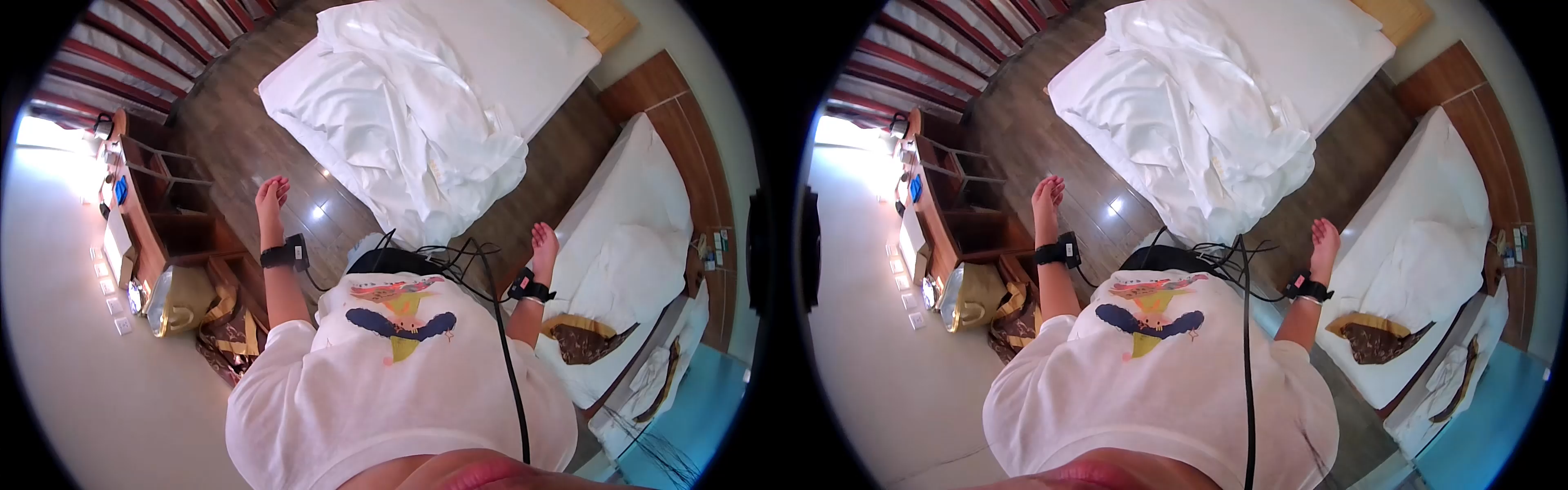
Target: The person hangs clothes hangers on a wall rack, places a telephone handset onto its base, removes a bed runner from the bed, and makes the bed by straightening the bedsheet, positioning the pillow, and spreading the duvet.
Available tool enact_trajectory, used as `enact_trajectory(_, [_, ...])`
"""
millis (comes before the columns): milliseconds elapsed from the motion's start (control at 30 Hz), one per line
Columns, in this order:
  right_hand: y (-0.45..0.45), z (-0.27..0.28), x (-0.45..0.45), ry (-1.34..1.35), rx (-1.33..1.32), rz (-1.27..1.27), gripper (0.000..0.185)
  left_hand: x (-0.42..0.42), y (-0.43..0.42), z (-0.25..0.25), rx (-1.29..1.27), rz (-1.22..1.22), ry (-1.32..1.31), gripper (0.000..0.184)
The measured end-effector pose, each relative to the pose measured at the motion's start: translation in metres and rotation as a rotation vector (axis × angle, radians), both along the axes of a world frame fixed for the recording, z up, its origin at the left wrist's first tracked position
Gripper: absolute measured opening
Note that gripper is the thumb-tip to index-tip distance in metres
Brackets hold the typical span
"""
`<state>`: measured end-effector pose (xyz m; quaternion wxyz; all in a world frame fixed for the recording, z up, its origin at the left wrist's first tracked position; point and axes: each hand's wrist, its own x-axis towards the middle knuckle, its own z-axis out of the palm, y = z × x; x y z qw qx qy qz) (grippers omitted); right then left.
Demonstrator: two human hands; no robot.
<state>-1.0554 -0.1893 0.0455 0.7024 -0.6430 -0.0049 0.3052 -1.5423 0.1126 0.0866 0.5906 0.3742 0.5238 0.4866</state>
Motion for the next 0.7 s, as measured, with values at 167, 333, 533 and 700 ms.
enact_trajectory(167, [0.060,-0.006,-0.035,-0.004,-0.008,0.187,0.020,-0.019,0.037,-0.008,-0.040,0.021,0.022,0.016])
enact_trajectory(333, [0.108,-0.021,-0.090,-0.030,-0.042,0.061,0.022,-0.062,0.130,-0.016,-0.008,-0.060,0.025,0.016])
enact_trajectory(533, [0.150,-0.042,-0.178,0.125,-0.042,0.078,0.021,-0.116,0.209,-0.039,-0.171,-0.177,0.064,0.015])
enact_trajectory(700, [0.171,-0.058,-0.213,0.172,-0.054,0.108,0.023,-0.133,0.268,-0.078,-0.272,-0.225,0.044,0.015])
